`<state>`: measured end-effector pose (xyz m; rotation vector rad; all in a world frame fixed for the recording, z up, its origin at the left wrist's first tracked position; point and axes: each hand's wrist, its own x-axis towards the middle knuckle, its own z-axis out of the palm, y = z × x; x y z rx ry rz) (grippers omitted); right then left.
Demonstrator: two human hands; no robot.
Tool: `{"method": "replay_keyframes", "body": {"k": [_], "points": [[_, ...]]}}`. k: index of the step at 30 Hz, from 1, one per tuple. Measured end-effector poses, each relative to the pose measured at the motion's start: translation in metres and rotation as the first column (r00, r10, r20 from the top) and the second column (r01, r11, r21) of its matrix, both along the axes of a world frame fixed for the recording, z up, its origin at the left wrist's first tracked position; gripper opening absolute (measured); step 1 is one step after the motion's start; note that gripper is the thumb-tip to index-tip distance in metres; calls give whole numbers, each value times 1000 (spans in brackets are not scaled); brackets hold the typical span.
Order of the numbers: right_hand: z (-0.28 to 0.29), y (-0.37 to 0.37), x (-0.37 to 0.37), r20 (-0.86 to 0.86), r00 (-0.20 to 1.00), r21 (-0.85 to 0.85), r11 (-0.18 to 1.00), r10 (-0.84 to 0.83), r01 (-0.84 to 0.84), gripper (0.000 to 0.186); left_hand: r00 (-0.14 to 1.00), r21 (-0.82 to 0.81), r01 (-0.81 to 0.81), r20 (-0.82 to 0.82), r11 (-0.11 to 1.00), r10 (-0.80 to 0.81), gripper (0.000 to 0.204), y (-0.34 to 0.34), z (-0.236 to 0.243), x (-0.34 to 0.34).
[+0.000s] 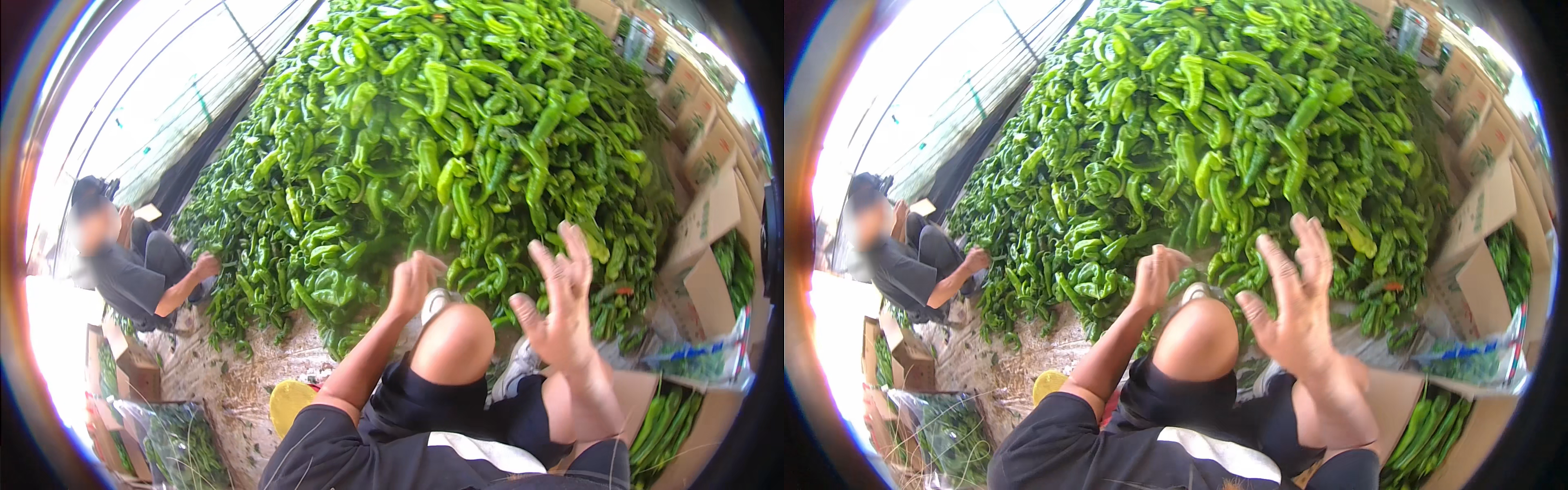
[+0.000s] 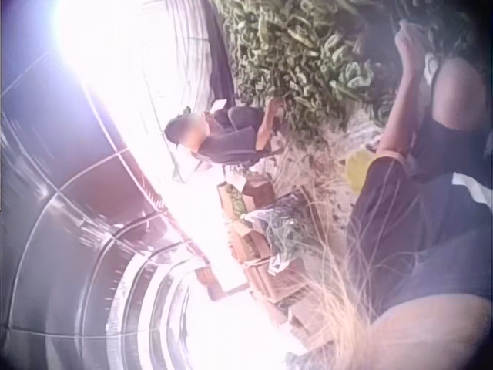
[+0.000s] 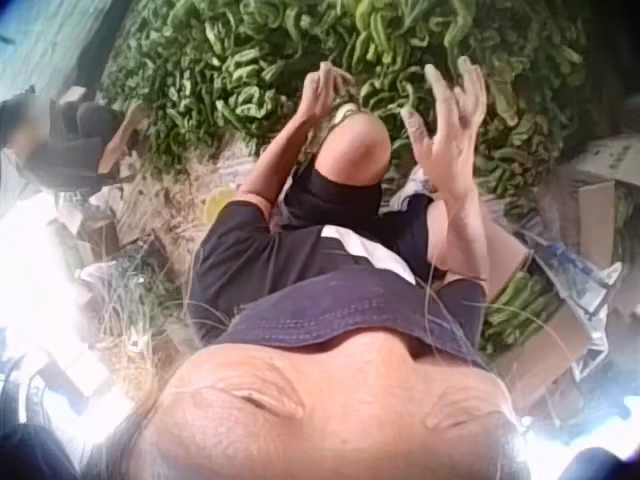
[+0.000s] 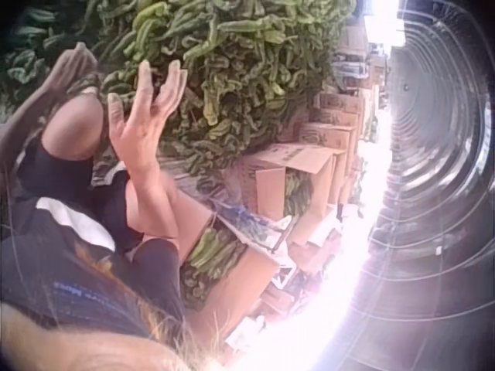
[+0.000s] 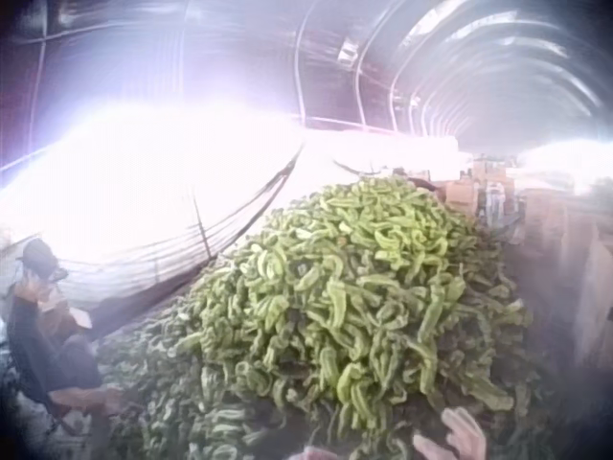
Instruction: The person sits on the ground and sorts green peppers from a large pile into cardboard boxes. They pick peppers by hand, inspect them, and place them into boxes, repeating the process continuously.
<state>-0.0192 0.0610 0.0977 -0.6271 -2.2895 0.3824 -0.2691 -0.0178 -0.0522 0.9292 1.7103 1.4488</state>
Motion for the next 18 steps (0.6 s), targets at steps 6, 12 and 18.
{"method": "replay_keyframes", "body": {"k": [6, 12, 18], "points": [[-48, 40, -28, 57, 991, -272, 953, -119, 130, 67, 914, 40, 69, -402, 997, -48, 28, 123, -34, -19], [-66, 102, -48, 47, 987, -308, 938, -151, 158, 73, 655, 94, -43, -749, 995, 99, 39, 294, -16, -81], [-80, 119, -60, 121, 990, -417, 901, -76, 120, 75, 42, 327, -147, -941, 933, 337, 52, 408, 7, -153]]}}
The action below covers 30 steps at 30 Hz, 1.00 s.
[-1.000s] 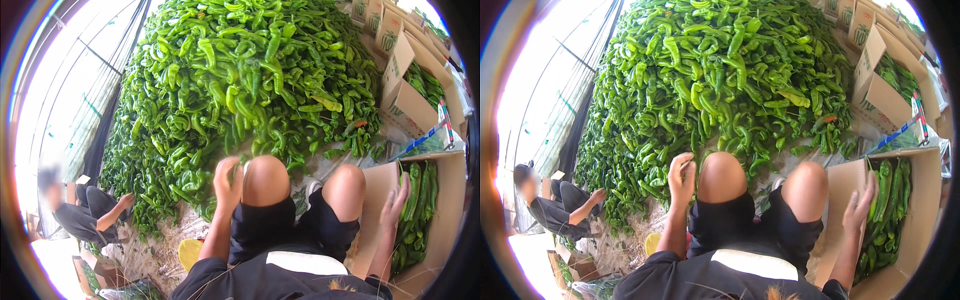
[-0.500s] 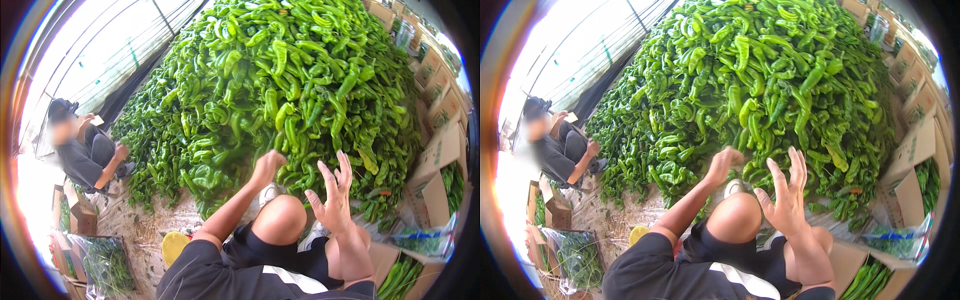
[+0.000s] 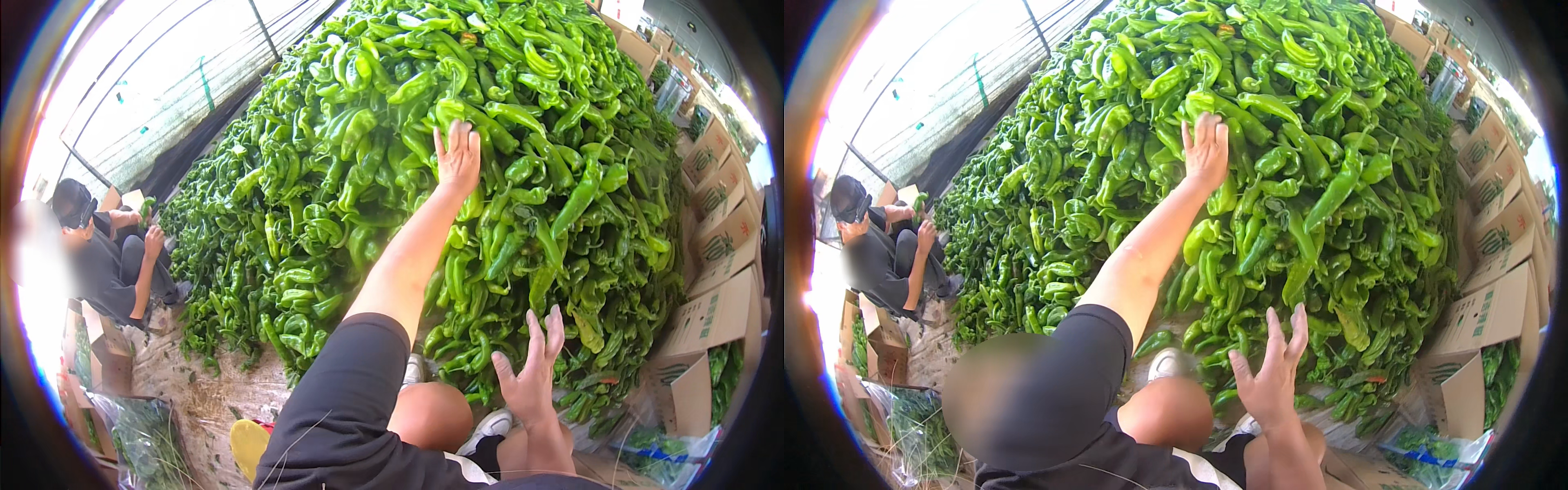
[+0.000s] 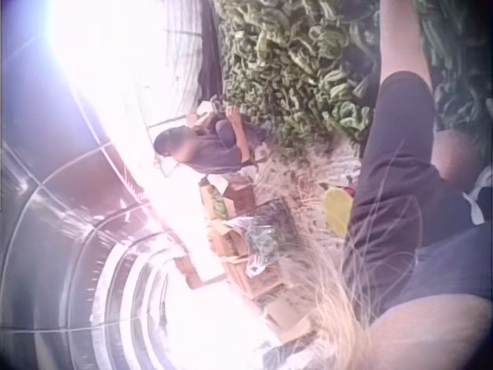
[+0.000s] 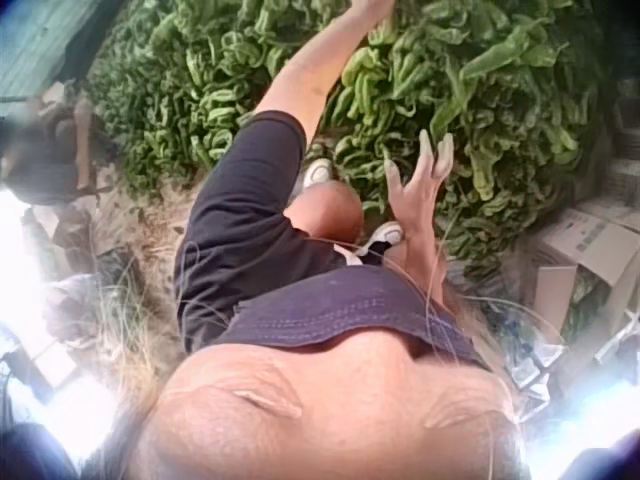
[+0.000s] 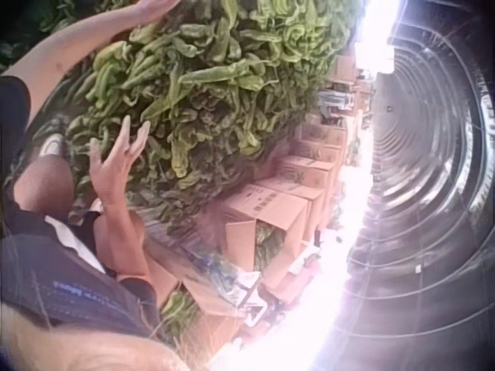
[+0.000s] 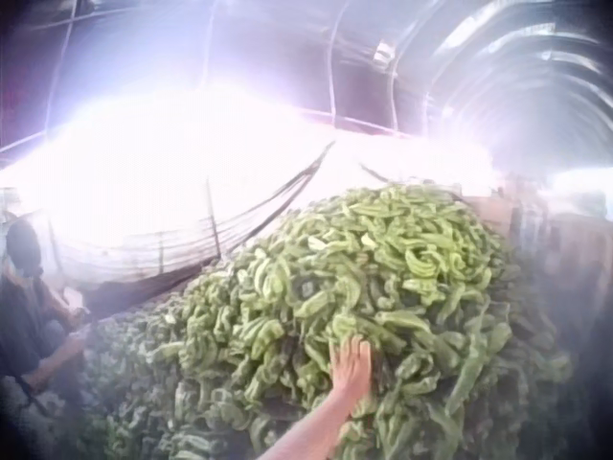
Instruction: The person sits on the ground and sorts green peppers from a large pile into cardboard boxes. They pick peppers by hand, inspect them, and place them into boxes, repeating the process continuously.
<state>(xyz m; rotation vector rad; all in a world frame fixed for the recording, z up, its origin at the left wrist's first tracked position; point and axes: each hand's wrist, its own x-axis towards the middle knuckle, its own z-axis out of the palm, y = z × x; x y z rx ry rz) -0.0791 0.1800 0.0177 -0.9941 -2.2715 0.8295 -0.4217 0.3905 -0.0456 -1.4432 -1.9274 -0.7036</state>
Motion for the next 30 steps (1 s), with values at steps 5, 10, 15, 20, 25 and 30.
{"method": "replay_keyframes", "body": {"k": [5, 10, 15, 20, 25, 30], "points": [[-8, 6, -3, 23, 1000, -145, 989, 17, -13, 75, 754, 243, -121, 653, 962, -70, 81, 7, 10, -8], [-3, 2, -15, 52, 995, -179, 981, 84, -74, 77, 899, 10, 196, 397, 980, -184, 84, -46, -35, 4], [-9, -1, -15, 69, 982, -87, 982, 173, -167, 79, 922, -135, 364, 188, 921, -337, 47, -103, -24, 3], [-14, 6, -18, 113, 977, -114, 979, 183, -170, 79, 977, -77, 200, -54, 977, -204, 57, -28, 31, -38], [-19, 9, -16, 148, 973, -157, 975, 180, -156, 81, 992, -572, 86, -23, 816, -121, 48, 47, 59, -40], [-10, 9, -7, 118, 977, -190, 970, 176, -152, 83, 980, -574, 200, 122, 794, -159, 41, 5, 32, -32]]}}
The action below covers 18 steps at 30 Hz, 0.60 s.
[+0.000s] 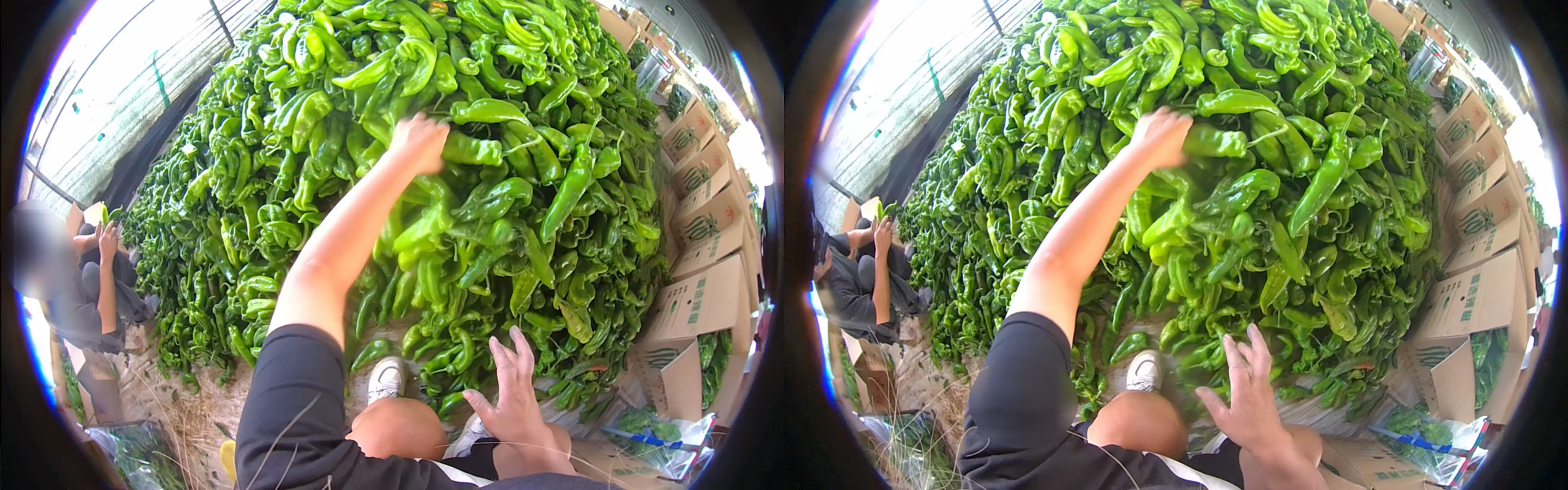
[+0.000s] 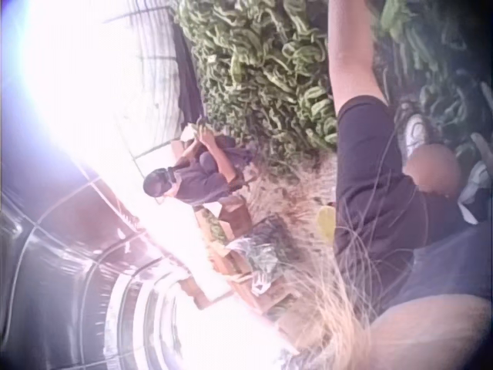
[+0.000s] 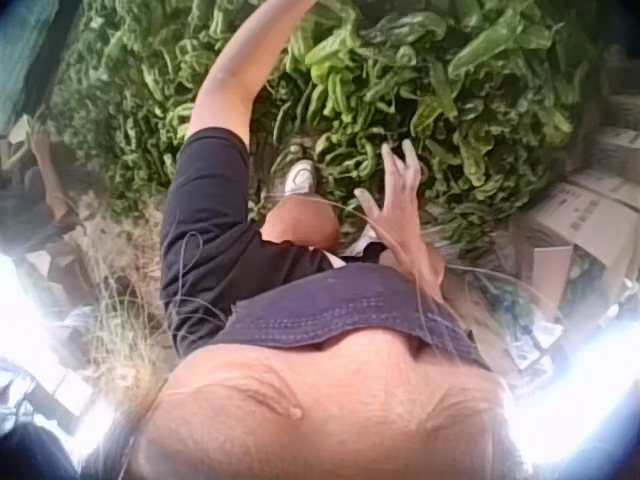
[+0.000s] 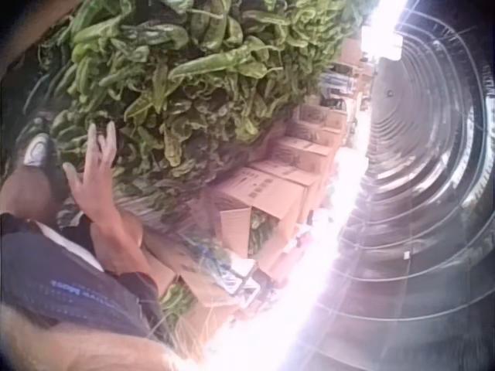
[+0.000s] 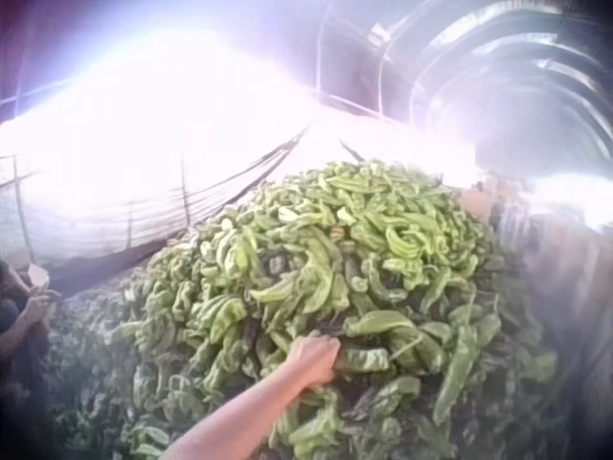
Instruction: The person sits on the ground and sorts green peppers from a large pile into cardboard boxes. They pick peppers by hand, inspect them, and place them into boxes, repeating the process continuously.
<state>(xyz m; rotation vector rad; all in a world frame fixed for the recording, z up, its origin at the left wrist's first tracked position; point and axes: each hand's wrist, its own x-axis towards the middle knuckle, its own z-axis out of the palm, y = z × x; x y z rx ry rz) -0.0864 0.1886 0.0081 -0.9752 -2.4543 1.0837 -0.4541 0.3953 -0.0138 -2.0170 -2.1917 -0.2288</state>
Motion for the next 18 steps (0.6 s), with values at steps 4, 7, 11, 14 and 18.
{"method": "replay_keyframes", "body": {"k": [4, 7, 11, 14, 18], "points": [[7, -7, 4, 10, 999, -3, 999, 52, -52, 82, 988, -108, 156, -1, 982, -157, 60, -35, -15, -14], [11, -17, 11, 66, 994, 12, 996, 90, -91, 82, 995, -324, 37, -77, 945, -65, 77, -37, 22, 14], [22, -31, 18, 69, 991, -5, 994, 114, -114, 79, 991, -405, -91, -125, 910, 43, 78, -51, 5, 15], [29, -40, 26, 49, 996, 17, 997, 80, -81, 78, 939, -385, -187, 201, 904, 280, 67, -91, 10, 28], [43, -51, 23, -25, 998, 110, 993, 54, -51, 72, -476, -261, -208, 869, 943, 135, 66, -189, -37, 17]]}}
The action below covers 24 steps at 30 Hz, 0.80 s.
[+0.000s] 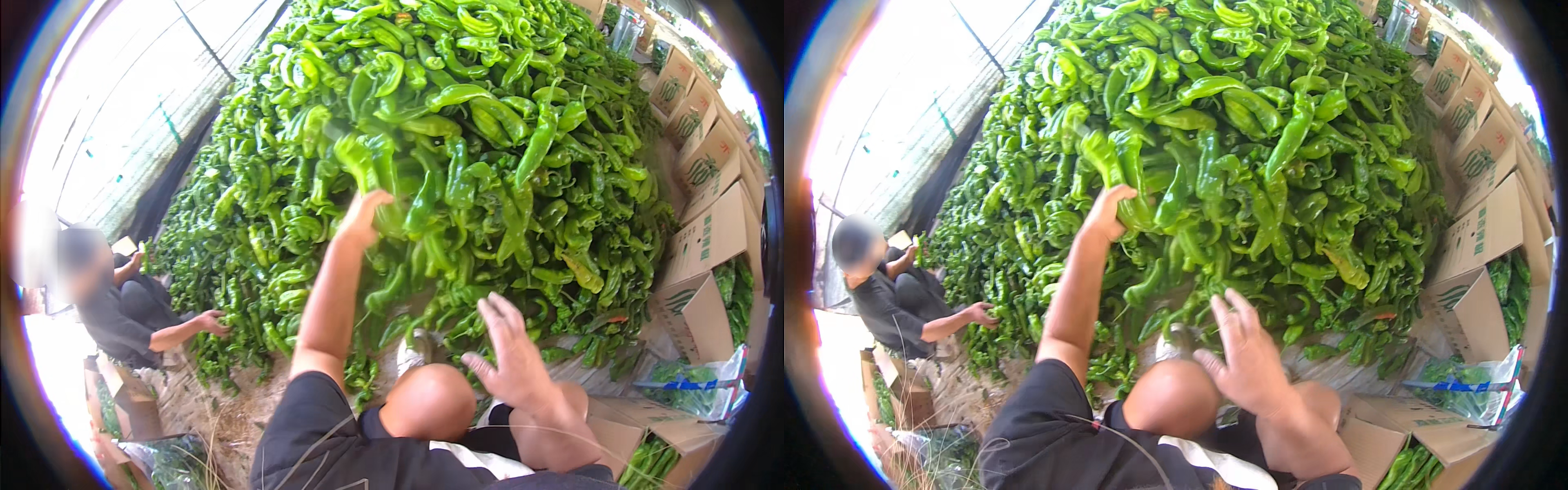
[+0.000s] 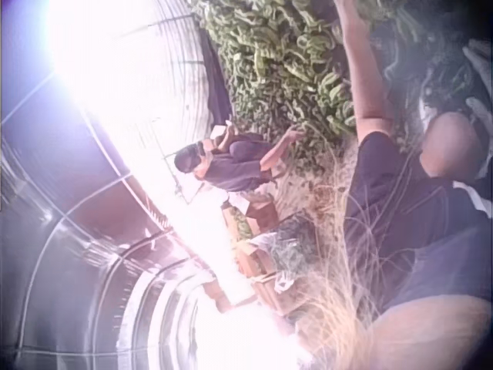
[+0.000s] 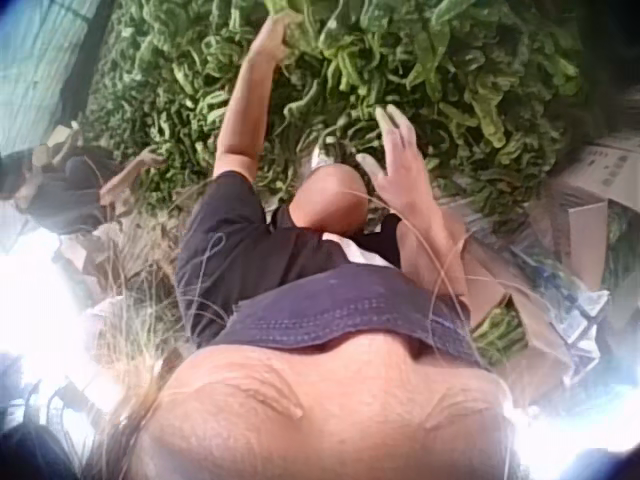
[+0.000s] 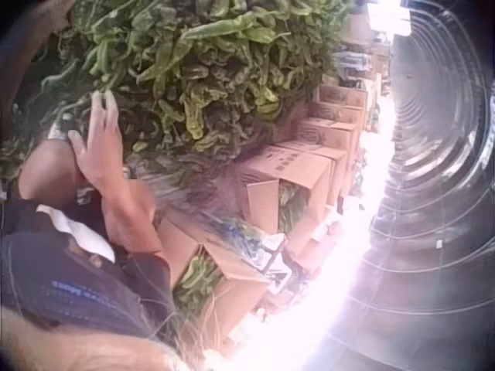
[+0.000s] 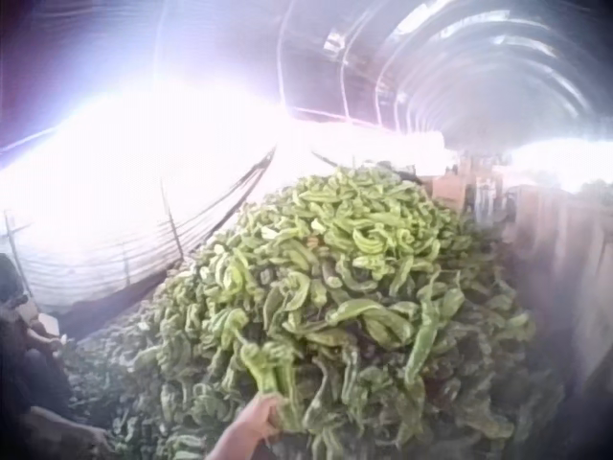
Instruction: The person sits on the ground and sorts green peppers from a large pile into cardboard boxes. They pick peppers by hand, inspect them, and place them into boxes, repeating the process continuously.
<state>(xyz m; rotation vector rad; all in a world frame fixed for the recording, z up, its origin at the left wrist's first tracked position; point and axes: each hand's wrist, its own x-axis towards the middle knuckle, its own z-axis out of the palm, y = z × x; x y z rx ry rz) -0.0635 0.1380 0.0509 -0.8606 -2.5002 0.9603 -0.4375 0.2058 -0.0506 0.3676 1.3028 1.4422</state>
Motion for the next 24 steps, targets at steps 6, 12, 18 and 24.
{"method": "replay_keyframes", "body": {"k": [6, 12, 18, 24], "points": [[-14, 0, -15, -290, 925, -250, 952, -245, 174, 64, 781, 555, -13, 525, 832, -338, 76, -88, 29, 135], [-40, 8, -22, -442, 831, -494, 865, -336, 87, 58, 681, 676, 131, 471, 725, -561, 92, -105, 69, 198], [0, 6, 3, -515, 664, -856, 361, -542, -370, 28, 648, 691, 62, 521, 720, -555, 90, -103, 81, 208], [9, -2, 19, -531, 658, -847, 321, -534, -423, 39, 524, 729, 15, 577, 685, -626, 75, -106, 68, 216]]}}
